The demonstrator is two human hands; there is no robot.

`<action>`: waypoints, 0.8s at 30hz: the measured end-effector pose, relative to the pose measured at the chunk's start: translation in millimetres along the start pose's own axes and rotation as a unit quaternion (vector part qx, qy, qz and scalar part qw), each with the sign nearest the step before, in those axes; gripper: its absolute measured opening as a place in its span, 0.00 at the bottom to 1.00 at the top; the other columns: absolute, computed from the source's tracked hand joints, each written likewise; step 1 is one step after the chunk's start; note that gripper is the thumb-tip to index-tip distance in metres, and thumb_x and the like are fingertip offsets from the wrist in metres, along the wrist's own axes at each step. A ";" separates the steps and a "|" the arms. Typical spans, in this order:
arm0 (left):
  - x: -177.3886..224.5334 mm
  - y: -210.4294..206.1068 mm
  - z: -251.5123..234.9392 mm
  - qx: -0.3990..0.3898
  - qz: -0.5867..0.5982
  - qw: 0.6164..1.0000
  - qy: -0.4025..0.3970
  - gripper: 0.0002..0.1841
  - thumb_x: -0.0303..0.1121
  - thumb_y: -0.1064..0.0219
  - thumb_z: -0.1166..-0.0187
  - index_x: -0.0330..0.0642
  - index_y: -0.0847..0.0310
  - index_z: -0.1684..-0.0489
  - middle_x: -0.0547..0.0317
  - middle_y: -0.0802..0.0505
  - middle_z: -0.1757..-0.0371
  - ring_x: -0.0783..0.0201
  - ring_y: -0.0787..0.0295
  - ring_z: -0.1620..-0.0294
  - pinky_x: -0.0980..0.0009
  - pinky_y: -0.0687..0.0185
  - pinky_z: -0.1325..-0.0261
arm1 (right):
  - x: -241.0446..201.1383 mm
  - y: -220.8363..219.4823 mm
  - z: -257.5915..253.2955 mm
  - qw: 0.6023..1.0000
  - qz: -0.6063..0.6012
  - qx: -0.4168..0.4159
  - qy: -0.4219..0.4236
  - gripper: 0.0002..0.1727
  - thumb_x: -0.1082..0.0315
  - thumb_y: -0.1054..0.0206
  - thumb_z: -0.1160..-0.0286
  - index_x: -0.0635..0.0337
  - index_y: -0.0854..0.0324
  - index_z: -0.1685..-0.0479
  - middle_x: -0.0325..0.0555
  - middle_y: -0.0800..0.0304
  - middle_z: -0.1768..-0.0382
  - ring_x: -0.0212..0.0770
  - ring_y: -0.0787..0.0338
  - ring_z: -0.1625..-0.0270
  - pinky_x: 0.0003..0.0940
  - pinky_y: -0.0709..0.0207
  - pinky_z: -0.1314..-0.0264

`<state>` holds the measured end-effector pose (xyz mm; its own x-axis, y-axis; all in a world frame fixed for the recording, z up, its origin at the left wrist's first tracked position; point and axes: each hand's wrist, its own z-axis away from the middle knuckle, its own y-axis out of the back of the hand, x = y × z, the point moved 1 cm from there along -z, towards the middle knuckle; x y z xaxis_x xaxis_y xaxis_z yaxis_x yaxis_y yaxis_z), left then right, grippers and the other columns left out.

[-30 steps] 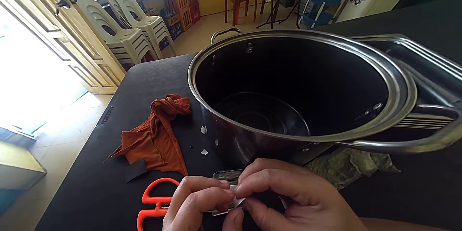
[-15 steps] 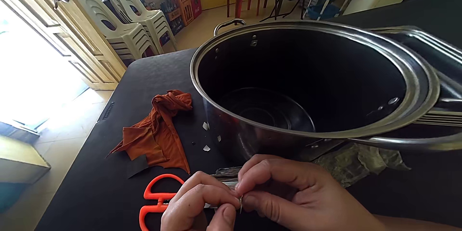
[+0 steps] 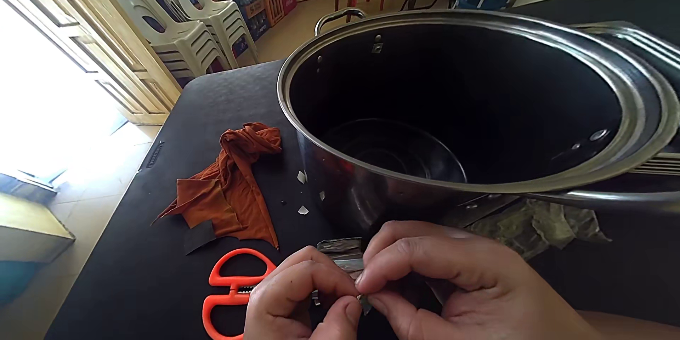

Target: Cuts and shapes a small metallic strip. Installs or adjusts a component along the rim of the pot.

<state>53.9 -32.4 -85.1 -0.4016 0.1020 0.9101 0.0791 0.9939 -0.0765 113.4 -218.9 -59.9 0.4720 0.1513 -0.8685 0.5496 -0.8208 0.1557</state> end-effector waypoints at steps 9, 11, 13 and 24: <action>-2.7 2.7 -1.4 -0.018 0.047 0.999 0.020 0.05 0.27 0.31 0.21 0.34 0.11 0.63 0.62 0.12 0.63 0.78 0.15 0.63 0.82 0.17 0.60 | 2.5 -1.6 0.2 1.000 -0.004 -0.006 0.004 0.04 0.75 0.27 0.30 0.63 0.11 0.60 0.40 0.12 0.60 0.24 0.13 0.63 0.15 0.15 0.64; -2.7 2.6 -1.2 -0.016 0.044 0.999 0.020 0.05 0.26 0.31 0.22 0.34 0.11 0.63 0.62 0.12 0.63 0.77 0.15 0.62 0.82 0.16 0.60 | 3.3 -1.3 -0.1 1.000 0.000 -0.007 0.008 0.04 0.75 0.27 0.30 0.63 0.11 0.60 0.40 0.11 0.60 0.24 0.13 0.63 0.15 0.15 0.63; -1.9 2.2 -0.6 -0.014 0.040 0.999 0.017 0.05 0.26 0.30 0.22 0.34 0.11 0.63 0.62 0.12 0.63 0.77 0.15 0.62 0.81 0.16 0.60 | 3.8 -0.9 -0.2 1.000 0.001 -0.009 0.011 0.04 0.74 0.26 0.30 0.62 0.10 0.60 0.40 0.11 0.60 0.24 0.12 0.62 0.15 0.14 0.62; -1.2 0.4 0.7 -0.010 -0.003 1.000 0.000 0.06 0.27 0.31 0.22 0.33 0.11 0.65 0.61 0.11 0.63 0.76 0.13 0.63 0.81 0.15 0.60 | 2.9 1.8 -0.8 1.000 0.003 -0.027 -0.004 0.03 0.74 0.26 0.31 0.61 0.11 0.61 0.39 0.11 0.61 0.23 0.13 0.64 0.14 0.16 0.65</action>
<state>53.8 -32.0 -86.5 -0.4025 0.0956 0.9104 0.0942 0.9936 -0.0627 116.4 -219.5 -61.7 0.4692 0.1416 -0.8716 0.5841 -0.7901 0.1861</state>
